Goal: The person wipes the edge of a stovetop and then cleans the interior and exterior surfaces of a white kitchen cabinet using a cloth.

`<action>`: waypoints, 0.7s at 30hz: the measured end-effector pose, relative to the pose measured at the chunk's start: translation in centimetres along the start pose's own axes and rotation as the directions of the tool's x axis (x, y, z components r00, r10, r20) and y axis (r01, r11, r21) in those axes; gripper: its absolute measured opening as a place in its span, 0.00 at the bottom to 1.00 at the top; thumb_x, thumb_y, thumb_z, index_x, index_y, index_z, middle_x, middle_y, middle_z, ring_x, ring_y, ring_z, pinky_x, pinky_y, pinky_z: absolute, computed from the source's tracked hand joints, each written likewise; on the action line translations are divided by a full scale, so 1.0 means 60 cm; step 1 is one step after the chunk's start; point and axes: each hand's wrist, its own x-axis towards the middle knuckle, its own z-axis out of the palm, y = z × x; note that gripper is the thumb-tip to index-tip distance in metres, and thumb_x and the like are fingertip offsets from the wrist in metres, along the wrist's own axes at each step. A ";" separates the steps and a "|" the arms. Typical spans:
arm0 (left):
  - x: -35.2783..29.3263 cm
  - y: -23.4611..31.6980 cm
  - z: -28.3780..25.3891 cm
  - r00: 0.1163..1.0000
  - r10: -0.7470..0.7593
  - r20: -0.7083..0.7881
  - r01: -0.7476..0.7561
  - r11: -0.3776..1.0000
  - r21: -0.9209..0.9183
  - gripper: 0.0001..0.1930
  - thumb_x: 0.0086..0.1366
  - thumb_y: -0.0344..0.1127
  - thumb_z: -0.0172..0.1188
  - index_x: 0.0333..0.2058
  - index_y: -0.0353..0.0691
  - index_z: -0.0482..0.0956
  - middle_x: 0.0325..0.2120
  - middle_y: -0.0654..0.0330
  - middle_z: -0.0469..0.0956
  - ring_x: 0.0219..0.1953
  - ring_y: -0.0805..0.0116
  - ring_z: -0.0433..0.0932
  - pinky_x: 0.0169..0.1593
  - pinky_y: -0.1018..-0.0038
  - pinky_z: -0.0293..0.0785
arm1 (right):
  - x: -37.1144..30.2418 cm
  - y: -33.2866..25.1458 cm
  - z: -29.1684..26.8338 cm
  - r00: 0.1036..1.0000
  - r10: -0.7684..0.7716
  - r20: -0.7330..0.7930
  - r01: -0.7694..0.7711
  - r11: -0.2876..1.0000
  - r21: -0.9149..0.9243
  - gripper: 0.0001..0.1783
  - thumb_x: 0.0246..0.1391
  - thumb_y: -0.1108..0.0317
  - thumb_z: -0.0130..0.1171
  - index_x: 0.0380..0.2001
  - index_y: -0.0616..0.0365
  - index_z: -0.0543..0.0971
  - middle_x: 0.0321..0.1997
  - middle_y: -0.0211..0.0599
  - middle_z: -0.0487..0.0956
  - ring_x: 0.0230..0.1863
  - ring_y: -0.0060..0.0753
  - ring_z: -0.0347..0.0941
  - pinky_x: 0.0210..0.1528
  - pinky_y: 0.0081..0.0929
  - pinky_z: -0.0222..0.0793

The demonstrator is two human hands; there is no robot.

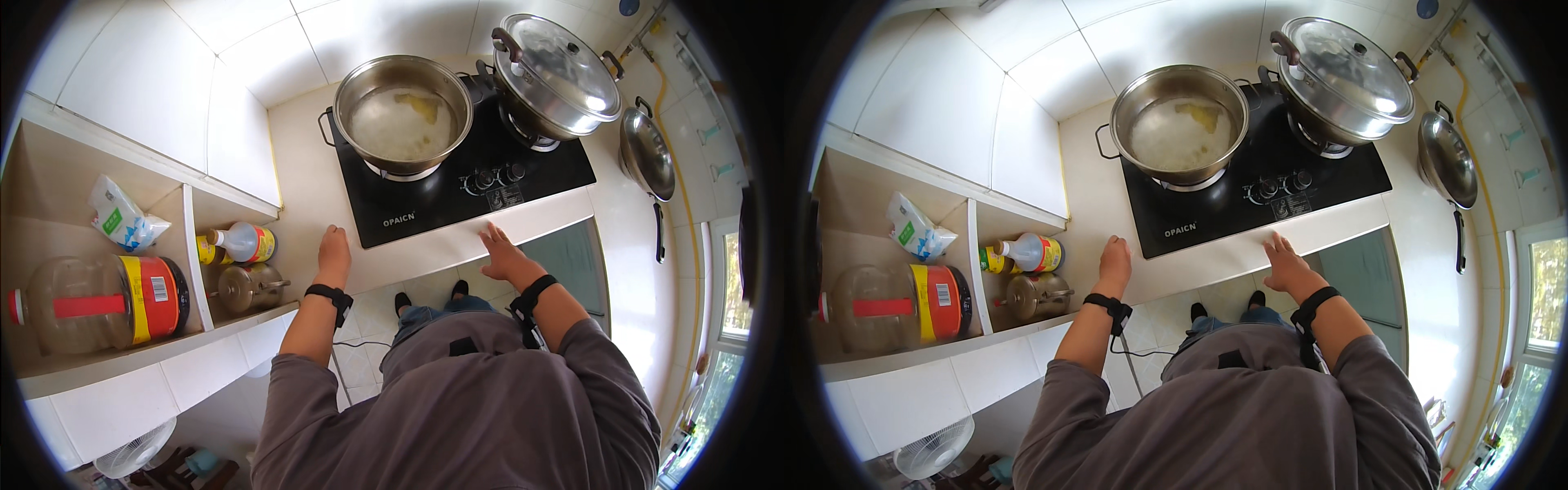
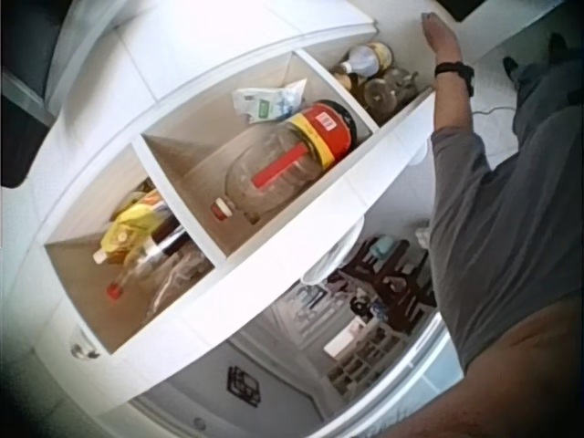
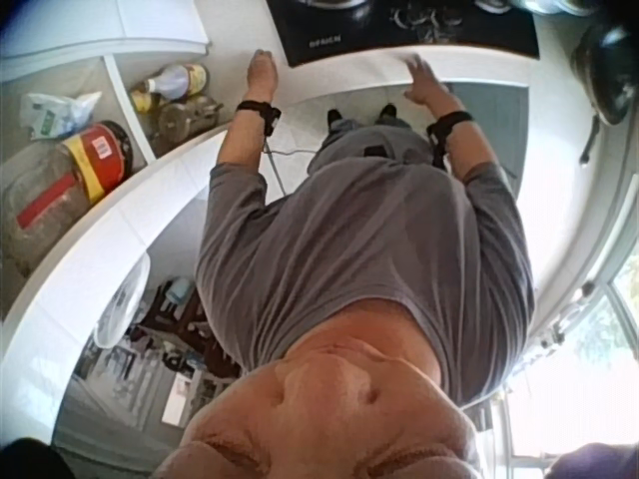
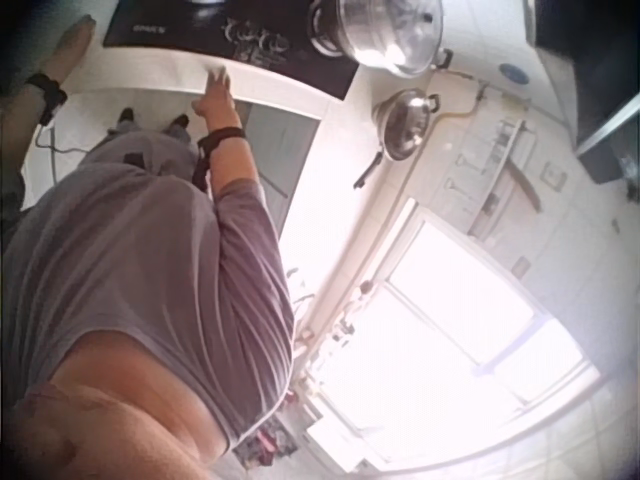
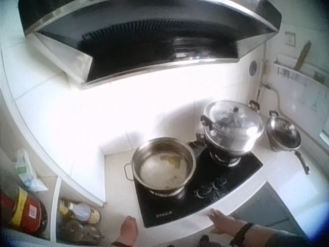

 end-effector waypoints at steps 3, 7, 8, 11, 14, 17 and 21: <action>-0.015 0.000 0.006 1.000 0.026 0.001 -0.026 1.000 -0.012 0.03 0.59 0.25 0.54 0.27 0.32 0.73 0.34 0.47 0.72 0.39 0.45 0.74 0.43 0.55 0.73 | 0.002 0.003 0.004 1.000 -0.003 0.005 0.004 1.000 -0.019 0.55 0.43 0.53 0.68 0.70 0.54 0.51 0.76 0.52 0.39 0.76 0.50 0.39 0.71 0.39 0.53; 0.008 0.003 -0.014 0.999 -0.052 0.006 0.052 0.999 -0.008 0.03 0.58 0.25 0.53 0.27 0.33 0.73 0.35 0.47 0.72 0.39 0.45 0.75 0.44 0.56 0.73 | 0.002 0.004 0.002 1.000 -0.002 -0.007 0.002 1.000 0.002 0.55 0.42 0.54 0.68 0.70 0.54 0.51 0.76 0.52 0.39 0.76 0.50 0.39 0.71 0.39 0.53; 0.002 -0.002 -0.006 0.998 -0.055 0.007 0.055 0.998 -0.009 0.03 0.58 0.25 0.53 0.27 0.33 0.73 0.35 0.47 0.72 0.39 0.45 0.75 0.44 0.56 0.73 | 0.001 0.004 0.006 1.000 -0.002 -0.004 0.002 1.000 0.001 0.55 0.42 0.54 0.68 0.70 0.54 0.51 0.76 0.52 0.39 0.76 0.50 0.39 0.71 0.39 0.53; -0.001 -0.010 0.007 0.999 -0.031 0.020 0.030 0.997 0.068 0.03 0.59 0.24 0.52 0.27 0.33 0.73 0.36 0.48 0.72 0.40 0.46 0.75 0.44 0.58 0.74 | 0.006 0.006 0.002 1.000 -0.015 -0.016 0.015 1.000 -0.008 0.55 0.42 0.53 0.68 0.70 0.54 0.51 0.76 0.52 0.39 0.76 0.51 0.39 0.71 0.39 0.54; -0.008 -0.009 -0.003 0.998 0.036 0.046 -0.036 0.999 0.002 0.04 0.61 0.26 0.53 0.26 0.35 0.73 0.33 0.48 0.72 0.36 0.43 0.74 0.41 0.55 0.73 | 0.002 0.006 0.011 1.000 -0.015 -0.006 0.015 1.000 -0.006 0.55 0.41 0.53 0.68 0.69 0.54 0.52 0.76 0.52 0.39 0.76 0.51 0.39 0.70 0.40 0.54; 0.002 -0.004 -0.011 0.997 -0.045 0.063 0.041 0.998 0.051 0.03 0.59 0.25 0.52 0.27 0.34 0.74 0.35 0.49 0.73 0.41 0.46 0.75 0.43 0.57 0.74 | 0.001 0.003 0.007 1.000 -0.011 -0.016 0.011 0.999 0.031 0.55 0.41 0.53 0.68 0.70 0.54 0.51 0.76 0.52 0.39 0.76 0.50 0.39 0.70 0.41 0.56; -0.007 -0.002 -0.013 0.997 0.012 0.072 -0.015 0.999 0.041 0.02 0.58 0.24 0.54 0.27 0.33 0.74 0.34 0.49 0.73 0.40 0.46 0.75 0.43 0.57 0.74 | 0.002 -0.001 0.004 1.000 0.006 -0.001 -0.006 1.000 0.012 0.55 0.42 0.53 0.68 0.70 0.53 0.51 0.76 0.51 0.38 0.76 0.49 0.38 0.69 0.41 0.57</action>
